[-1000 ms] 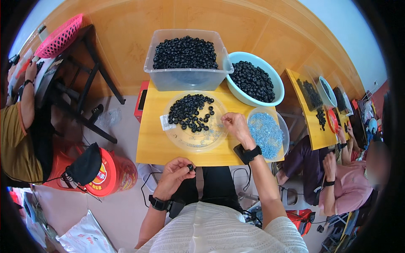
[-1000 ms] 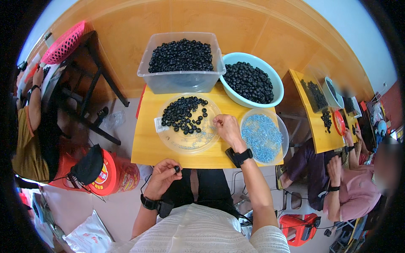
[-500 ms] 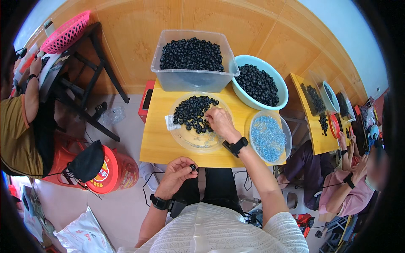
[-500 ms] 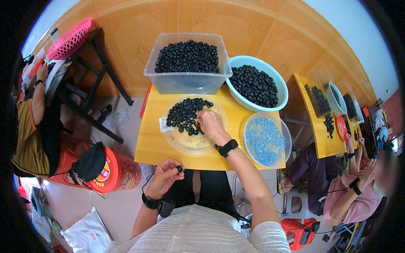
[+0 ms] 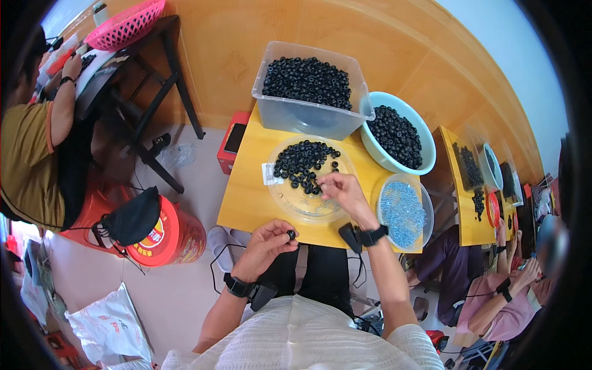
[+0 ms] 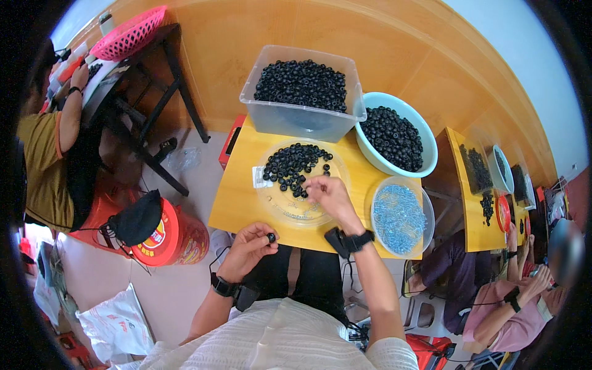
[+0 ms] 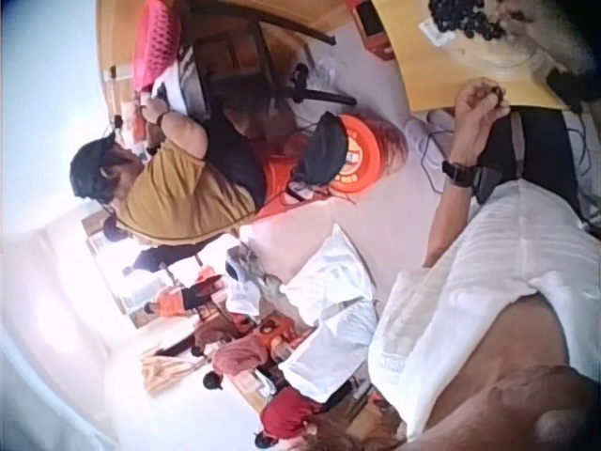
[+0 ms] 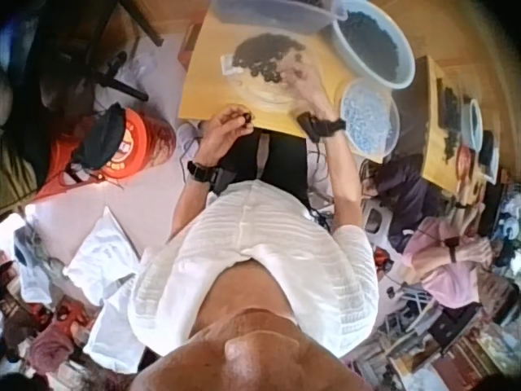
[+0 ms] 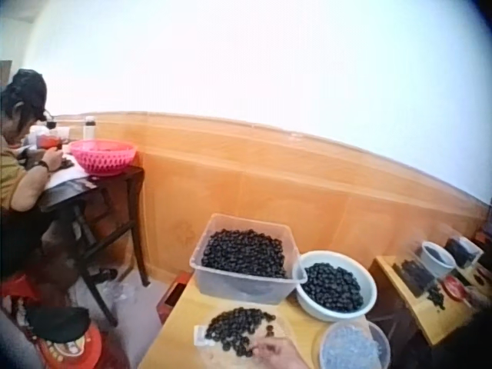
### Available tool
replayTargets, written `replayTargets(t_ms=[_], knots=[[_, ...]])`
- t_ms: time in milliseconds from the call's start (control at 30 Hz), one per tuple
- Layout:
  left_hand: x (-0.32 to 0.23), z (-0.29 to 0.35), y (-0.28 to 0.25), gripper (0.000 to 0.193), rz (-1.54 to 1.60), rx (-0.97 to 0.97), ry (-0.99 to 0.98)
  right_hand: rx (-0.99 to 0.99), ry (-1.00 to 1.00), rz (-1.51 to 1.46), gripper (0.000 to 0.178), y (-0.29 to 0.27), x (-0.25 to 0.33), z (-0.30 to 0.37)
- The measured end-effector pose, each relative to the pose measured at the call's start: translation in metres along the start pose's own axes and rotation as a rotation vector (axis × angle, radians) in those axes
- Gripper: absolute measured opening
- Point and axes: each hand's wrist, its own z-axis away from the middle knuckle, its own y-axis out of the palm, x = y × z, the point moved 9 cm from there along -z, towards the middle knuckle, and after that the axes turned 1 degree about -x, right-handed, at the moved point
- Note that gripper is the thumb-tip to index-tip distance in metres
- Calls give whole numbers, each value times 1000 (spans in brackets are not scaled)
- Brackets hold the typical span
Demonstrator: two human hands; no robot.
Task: Sorting and assembling small black rubber or plastic components at a workshop table.
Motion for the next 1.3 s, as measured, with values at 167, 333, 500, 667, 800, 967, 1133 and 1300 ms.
replayTargets(t_ms=[167,333,500,667,800,967,1133,1300], knots=[[-1,-4,4,18,-12,-23,24,145,192,-584,16,29,3,62],[1,-5,4,18,-77,-71,53,100,97,-543,17,44,14,85],[-3,-4,10,18,-175,-76,92,10,29,-477,16,45,20,90],[-6,-3,11,18,-276,-98,145,13,52,-475,15,46,25,90],[-10,-2,13,19,-316,-79,167,6,44,-504,14,47,29,92],[-14,-1,13,19,-335,-98,174,-17,-32,-437,16,47,36,93],[-14,1,10,19,-308,-95,184,-32,-160,-224,17,44,59,95],[-15,2,8,19,-339,-103,216,-128,-270,29,15,43,76,100]])
